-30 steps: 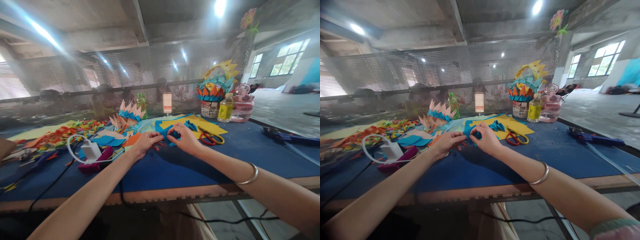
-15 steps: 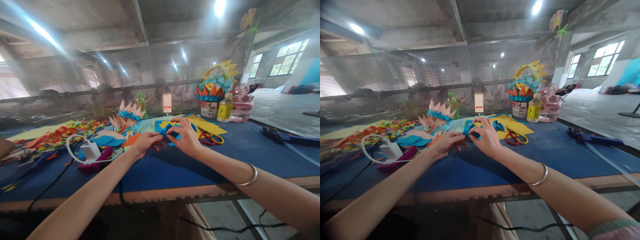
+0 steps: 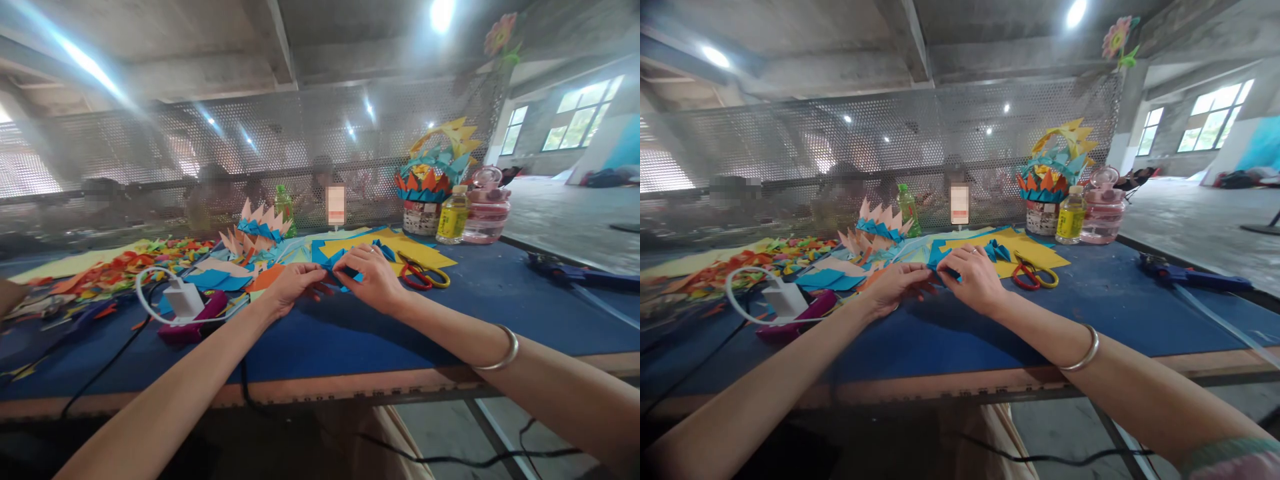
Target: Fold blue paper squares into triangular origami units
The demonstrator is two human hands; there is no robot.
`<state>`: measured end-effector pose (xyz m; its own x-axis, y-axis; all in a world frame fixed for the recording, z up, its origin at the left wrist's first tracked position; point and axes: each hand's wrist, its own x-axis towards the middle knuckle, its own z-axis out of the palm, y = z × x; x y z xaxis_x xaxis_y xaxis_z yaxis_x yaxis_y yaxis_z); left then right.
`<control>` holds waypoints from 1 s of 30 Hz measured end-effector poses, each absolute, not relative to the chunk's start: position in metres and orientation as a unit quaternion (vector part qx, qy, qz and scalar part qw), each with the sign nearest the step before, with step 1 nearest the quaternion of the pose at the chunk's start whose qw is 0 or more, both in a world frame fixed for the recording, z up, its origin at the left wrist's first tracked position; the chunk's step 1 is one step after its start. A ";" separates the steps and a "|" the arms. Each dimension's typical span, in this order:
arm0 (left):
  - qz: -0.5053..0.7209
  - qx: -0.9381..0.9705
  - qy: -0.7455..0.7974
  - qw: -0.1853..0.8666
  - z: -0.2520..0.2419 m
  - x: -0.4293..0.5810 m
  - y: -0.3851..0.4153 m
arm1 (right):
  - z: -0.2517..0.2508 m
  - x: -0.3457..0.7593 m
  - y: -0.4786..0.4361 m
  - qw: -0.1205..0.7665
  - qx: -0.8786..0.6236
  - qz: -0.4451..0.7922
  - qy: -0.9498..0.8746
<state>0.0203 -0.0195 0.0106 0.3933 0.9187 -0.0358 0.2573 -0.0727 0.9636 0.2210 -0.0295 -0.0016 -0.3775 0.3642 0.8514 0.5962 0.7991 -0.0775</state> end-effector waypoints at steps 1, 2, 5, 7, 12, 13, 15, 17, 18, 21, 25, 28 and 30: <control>0.322 0.658 0.445 0.514 0.011 0.020 -0.020 | -0.002 0.221 -0.029 0.474 -0.292 -0.121 -0.821; 0.323 0.659 0.444 0.515 0.011 0.021 -0.020 | -0.002 0.221 -0.029 0.474 -0.292 -0.120 -0.822; 0.323 0.660 0.442 0.515 0.011 0.021 -0.020 | -0.003 0.221 -0.028 0.472 -0.291 -0.115 -0.824; 0.322 0.661 0.441 0.515 0.010 0.021 -0.019 | -0.004 0.222 -0.026 0.472 -0.291 -0.113 -0.825; 0.320 0.662 0.439 0.516 0.010 0.020 -0.019 | -0.006 0.222 -0.023 0.472 -0.292 -0.107 -0.825; 0.321 0.662 0.439 0.516 0.010 0.020 -0.019 | -0.006 0.222 -0.023 0.472 -0.292 -0.106 -0.825; 0.321 0.661 0.439 0.517 0.010 0.020 -0.019 | -0.006 0.222 -0.023 0.472 -0.292 -0.103 -0.825; 0.320 0.659 0.440 0.520 0.011 0.020 -0.020 | -0.006 0.222 -0.023 0.473 -0.292 -0.102 -0.825; 0.320 0.657 0.441 0.521 0.011 0.021 -0.020 | -0.006 0.222 -0.023 0.473 -0.292 -0.101 -0.825; 0.321 0.654 0.440 0.526 0.011 0.021 -0.021 | -0.006 0.223 -0.023 0.475 -0.290 -0.099 -0.825; 0.325 0.649 0.439 0.530 0.012 0.021 -0.020 | -0.006 0.223 -0.023 0.479 -0.283 -0.097 -0.825; 0.327 0.644 0.442 0.532 0.012 0.021 -0.021 | -0.006 0.223 -0.023 0.484 -0.273 -0.098 -0.826; 0.330 0.639 0.446 0.532 0.012 0.021 -0.021 | -0.006 0.223 -0.024 0.487 -0.265 -0.100 -0.826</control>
